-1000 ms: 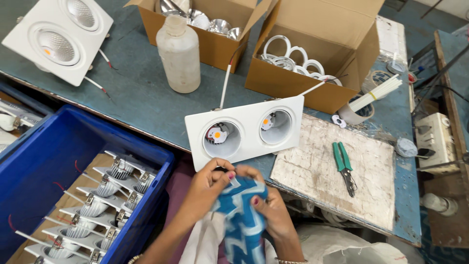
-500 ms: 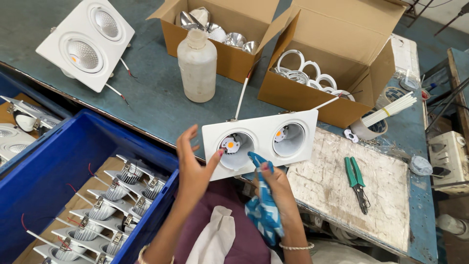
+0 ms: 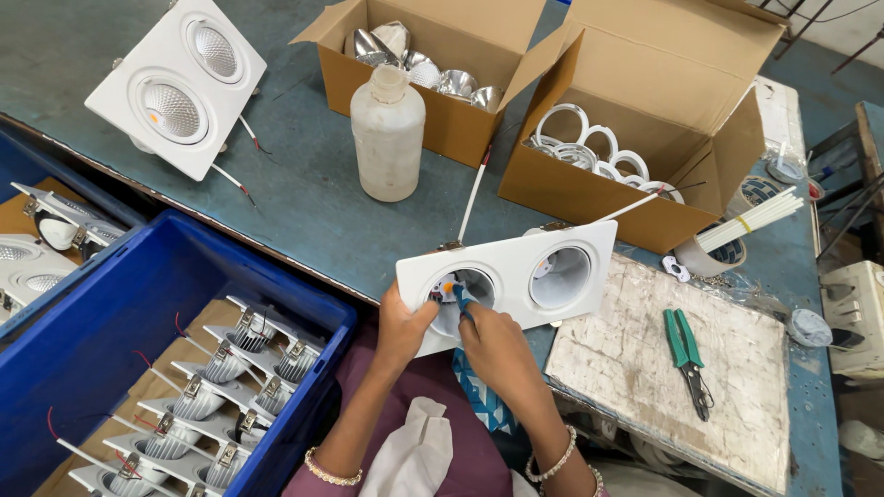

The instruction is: The person assembles a dual recessed LED light fixture by wiping the housing, inserting reflectors and LED modules, and securing them with white plastic rings. She uses pliers to adjust internal components and places the completed unit into a blue bin.

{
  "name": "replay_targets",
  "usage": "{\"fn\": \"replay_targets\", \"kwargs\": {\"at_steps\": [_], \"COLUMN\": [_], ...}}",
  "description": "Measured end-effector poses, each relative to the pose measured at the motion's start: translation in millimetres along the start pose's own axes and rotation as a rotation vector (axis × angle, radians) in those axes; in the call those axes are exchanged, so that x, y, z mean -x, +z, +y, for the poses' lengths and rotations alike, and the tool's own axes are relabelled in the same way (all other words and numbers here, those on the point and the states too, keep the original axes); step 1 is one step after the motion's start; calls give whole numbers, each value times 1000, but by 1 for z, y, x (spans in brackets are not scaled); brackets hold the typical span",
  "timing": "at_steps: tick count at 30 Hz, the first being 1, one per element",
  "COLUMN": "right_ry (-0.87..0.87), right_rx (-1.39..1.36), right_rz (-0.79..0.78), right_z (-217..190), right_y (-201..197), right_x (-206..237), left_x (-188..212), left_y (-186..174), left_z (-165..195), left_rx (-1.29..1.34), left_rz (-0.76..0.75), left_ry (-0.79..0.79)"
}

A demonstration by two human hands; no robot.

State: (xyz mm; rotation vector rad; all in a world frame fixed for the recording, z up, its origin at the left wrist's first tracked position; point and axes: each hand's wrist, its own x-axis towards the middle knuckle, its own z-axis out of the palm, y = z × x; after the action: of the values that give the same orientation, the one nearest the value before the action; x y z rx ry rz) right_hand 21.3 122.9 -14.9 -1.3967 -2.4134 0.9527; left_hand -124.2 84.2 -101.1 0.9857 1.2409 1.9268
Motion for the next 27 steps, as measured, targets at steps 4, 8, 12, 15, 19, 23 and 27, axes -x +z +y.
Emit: {"fn": "replay_targets", "kwargs": {"at_steps": [4, 8, 12, 15, 19, 23, 27], "right_ry": [-51, -26, 10, -28, -104, -43, 25], "right_rx": [154, 242, 316, 353, 290, 102, -11], "right_rz": [3, 9, 16, -17, -62, -151, -222], "right_z": [-8, -13, -16, -15, -12, -7, -3], "right_y": [1, 6, 19, 27, 29, 23, 18], "right_x": [-8, -11, -9, -12, -21, -26, -27], "left_x": [-4, -5, -8, -11, -16, -19, -20], "left_y": [-5, -8, -8, -7, -6, -5, -3], "left_z": [-14, -18, -16, -13, -8, -4, -4], "left_rx": [7, 13, 49, 26, -13, -17, 2], "left_rz": [1, 6, -3, -7, 22, 0, -18], "left_ry": [-2, -26, -21, -2, -32, 20, 30]}}
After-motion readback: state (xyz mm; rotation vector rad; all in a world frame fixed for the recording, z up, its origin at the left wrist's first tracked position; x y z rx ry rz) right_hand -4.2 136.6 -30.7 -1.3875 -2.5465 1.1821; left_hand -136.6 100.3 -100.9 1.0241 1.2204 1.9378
